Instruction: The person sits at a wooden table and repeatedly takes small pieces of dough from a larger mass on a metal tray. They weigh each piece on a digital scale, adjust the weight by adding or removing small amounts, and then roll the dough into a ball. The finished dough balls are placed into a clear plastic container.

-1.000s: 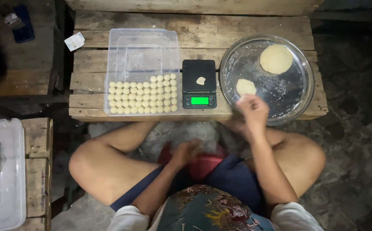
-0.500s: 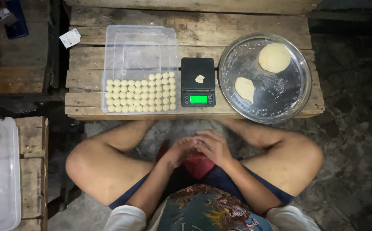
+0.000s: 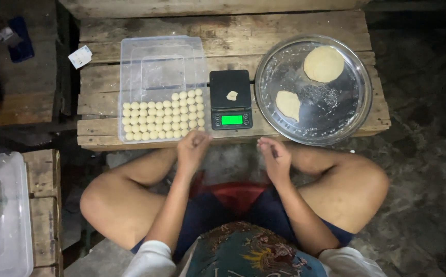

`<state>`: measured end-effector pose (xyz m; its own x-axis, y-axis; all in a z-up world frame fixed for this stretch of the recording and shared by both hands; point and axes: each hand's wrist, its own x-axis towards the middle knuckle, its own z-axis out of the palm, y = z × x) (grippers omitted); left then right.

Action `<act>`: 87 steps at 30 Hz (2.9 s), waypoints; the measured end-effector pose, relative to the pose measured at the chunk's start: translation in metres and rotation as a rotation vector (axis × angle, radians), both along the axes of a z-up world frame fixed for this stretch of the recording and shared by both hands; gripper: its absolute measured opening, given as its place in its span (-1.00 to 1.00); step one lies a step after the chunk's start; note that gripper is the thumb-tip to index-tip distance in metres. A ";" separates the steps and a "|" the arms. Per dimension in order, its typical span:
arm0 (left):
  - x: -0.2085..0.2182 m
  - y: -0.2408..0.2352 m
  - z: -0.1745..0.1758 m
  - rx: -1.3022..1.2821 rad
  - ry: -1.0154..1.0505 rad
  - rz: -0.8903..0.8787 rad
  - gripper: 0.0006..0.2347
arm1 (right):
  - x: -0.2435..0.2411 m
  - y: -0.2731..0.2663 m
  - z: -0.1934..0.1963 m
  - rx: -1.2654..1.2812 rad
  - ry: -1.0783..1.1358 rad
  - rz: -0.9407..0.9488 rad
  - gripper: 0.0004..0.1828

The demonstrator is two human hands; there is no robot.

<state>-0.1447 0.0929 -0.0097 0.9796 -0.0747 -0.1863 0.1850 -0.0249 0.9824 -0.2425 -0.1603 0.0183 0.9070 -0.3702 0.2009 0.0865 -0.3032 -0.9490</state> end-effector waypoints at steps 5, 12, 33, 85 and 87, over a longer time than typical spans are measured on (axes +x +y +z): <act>0.069 -0.053 0.040 0.501 -0.474 -0.099 -0.94 | 0.005 -0.002 -0.004 0.183 -0.023 -0.045 -0.83; 0.134 -0.094 -0.001 0.856 -0.734 -0.153 -0.94 | 0.000 -0.004 0.025 0.145 0.054 -0.003 -0.77; 0.094 -0.062 0.043 0.684 -0.870 -0.095 -0.92 | 0.006 -0.025 0.023 -0.024 0.135 -0.003 -0.66; 0.016 -0.259 -0.034 0.840 -1.065 -0.463 -0.34 | 0.060 -0.121 -0.026 -0.805 0.394 -0.319 -0.89; 0.016 -0.261 -0.035 0.835 -1.041 -0.473 -0.32 | 0.059 -0.127 -0.027 -0.807 0.427 -0.321 -0.90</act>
<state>-0.1291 -0.1678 -0.0452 0.6086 -0.6582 0.4431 -0.7934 -0.5126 0.3283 -0.1836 -0.2868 -0.0086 0.8421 -0.5084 0.1798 -0.4183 -0.8262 -0.3774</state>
